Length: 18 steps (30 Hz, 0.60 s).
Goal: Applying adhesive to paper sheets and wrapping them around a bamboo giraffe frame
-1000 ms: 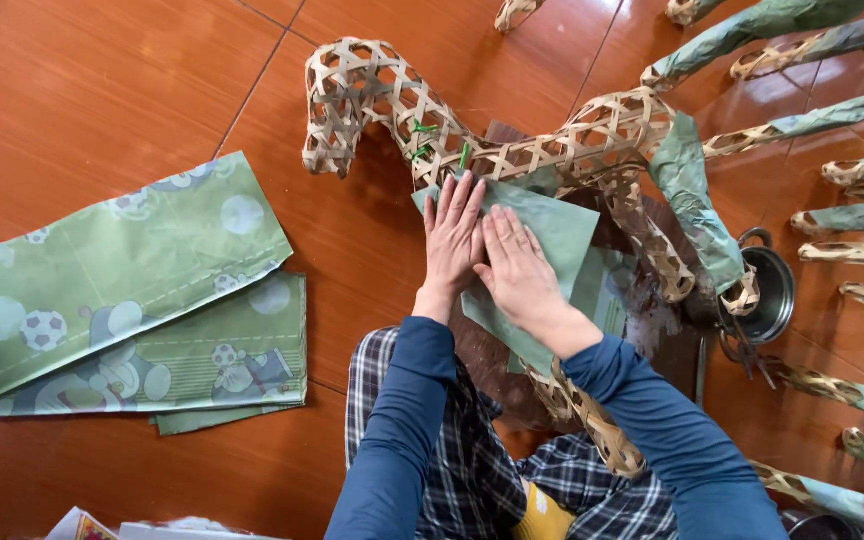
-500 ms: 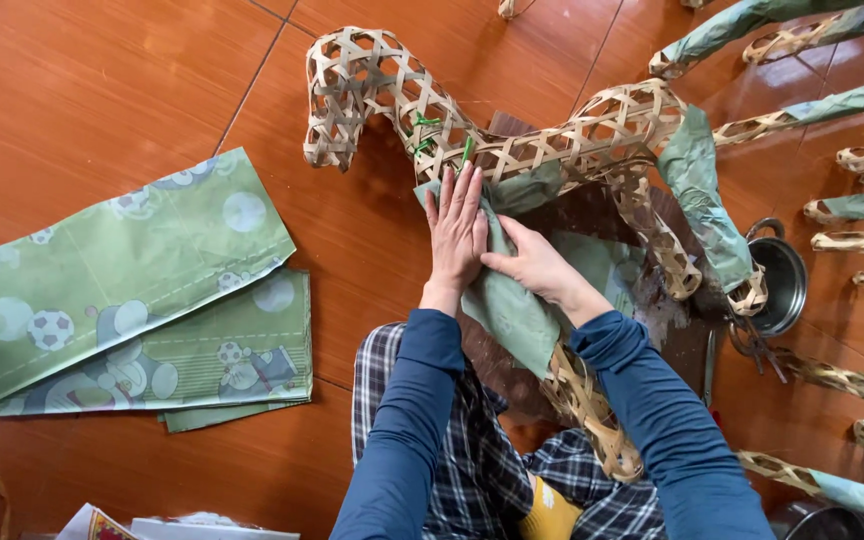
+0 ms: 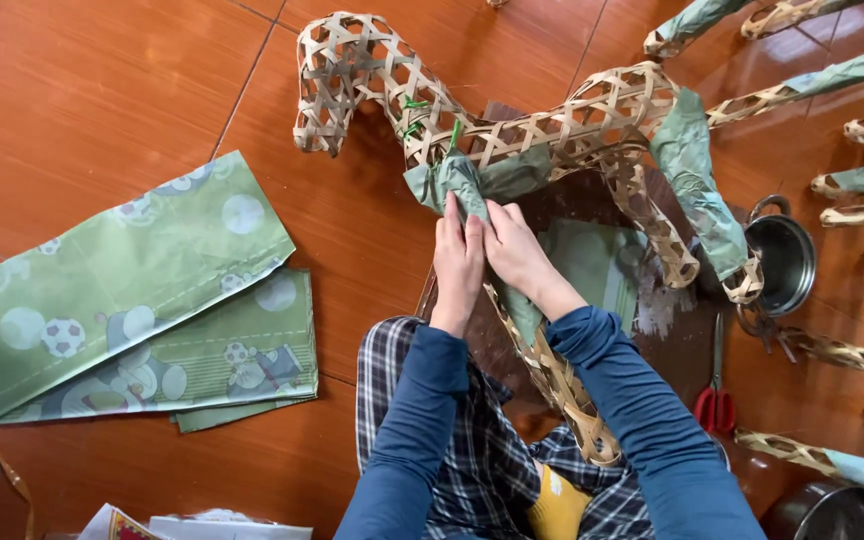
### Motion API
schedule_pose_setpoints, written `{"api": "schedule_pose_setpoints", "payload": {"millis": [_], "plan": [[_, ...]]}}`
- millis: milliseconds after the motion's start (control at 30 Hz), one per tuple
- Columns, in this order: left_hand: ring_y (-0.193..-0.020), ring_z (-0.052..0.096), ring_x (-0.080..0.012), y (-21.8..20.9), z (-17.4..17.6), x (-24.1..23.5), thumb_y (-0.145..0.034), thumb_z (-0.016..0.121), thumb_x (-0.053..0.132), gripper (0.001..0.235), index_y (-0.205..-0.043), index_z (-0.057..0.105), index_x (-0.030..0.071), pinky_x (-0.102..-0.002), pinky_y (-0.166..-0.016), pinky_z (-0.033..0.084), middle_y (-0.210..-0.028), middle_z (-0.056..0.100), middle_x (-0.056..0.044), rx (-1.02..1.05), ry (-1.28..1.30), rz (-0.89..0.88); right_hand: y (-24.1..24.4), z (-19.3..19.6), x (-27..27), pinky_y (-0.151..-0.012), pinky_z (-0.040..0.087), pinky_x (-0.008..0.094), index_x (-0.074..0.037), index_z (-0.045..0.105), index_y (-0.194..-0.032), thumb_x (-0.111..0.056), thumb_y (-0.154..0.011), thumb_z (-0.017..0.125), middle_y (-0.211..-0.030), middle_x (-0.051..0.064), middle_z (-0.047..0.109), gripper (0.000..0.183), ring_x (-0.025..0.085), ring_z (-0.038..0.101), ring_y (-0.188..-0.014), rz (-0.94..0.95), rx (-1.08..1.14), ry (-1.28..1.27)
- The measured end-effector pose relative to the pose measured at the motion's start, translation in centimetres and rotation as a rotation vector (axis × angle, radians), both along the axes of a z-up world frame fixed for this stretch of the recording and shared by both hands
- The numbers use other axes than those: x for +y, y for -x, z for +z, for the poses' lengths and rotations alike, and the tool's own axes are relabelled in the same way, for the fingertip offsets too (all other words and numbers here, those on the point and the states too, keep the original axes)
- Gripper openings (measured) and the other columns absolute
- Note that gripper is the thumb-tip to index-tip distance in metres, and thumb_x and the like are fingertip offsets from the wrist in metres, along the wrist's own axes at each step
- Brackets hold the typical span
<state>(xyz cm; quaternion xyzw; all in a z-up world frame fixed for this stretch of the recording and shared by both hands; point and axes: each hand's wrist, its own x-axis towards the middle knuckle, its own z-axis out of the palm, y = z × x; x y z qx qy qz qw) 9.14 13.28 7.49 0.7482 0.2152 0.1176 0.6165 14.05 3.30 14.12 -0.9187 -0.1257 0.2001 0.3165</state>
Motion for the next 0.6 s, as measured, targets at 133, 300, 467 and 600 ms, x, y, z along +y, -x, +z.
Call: {"api": "schedule_pose_setpoints", "payload": {"millis": [133, 300, 467, 600], "plan": [[-0.107, 0.07, -0.0427, -0.5, -0.4, -0.1, -0.115, 0.05, 0.052, 0.066, -0.172, 0.039, 0.02, -0.053, -0.087, 0.057, -0.122, 0.063, -0.019, 0.014, 0.117, -0.016, 2.5, 4.7, 1.1, -0.097, 0.054, 0.064, -0.001, 0.032, -0.171, -0.021, -0.113, 0.045, -0.142, 0.033, 0.053, 0.062, 0.055, 0.055, -0.131, 0.084, -0.077, 0.012], [-0.105, 0.076, -0.0343, -1.2, -1.0, 0.1, -0.099, 0.079, 0.041, 0.085, -0.172, 0.041, 0.02, -0.043, -0.085, 0.064, -0.126, 0.061, -0.019, -0.038, 0.323, 0.053, 2.6, 5.5, -1.9, -0.109, 0.046, 0.065, -0.011, 0.036, -0.171, -0.041, -0.114, 0.042, -0.163, 0.017, 0.05, 0.064, 0.042, 0.04, -0.154, 0.235, 0.028, 0.22], [-0.102, 0.075, -0.0238, -1.6, 2.4, 0.5, -0.09, 0.092, 0.016, 0.095, -0.171, 0.042, 0.017, -0.036, -0.085, 0.067, -0.123, 0.061, -0.015, -0.059, 0.601, 0.099, 3.8, 6.3, -7.0, -0.101, 0.058, 0.039, -0.001, 0.08, -0.127, -0.014, -0.109, 0.051, -0.142, 0.021, 0.071, 0.036, 0.032, 0.069, -0.125, 0.002, 0.049, -0.449], [-0.098, 0.074, -0.0173, -1.4, 3.4, 0.7, -0.088, 0.093, 0.012, 0.093, -0.167, 0.046, 0.017, -0.031, -0.08, 0.067, -0.118, 0.062, -0.01, -0.032, 0.663, 0.126, 4.7, 2.8, -9.5, -0.079, 0.064, 0.029, -0.009, 0.086, -0.094, -0.056, -0.115, 0.04, -0.097, 0.014, 0.083, 0.069, 0.021, 0.079, -0.084, -0.649, 0.257, -0.341]]}}
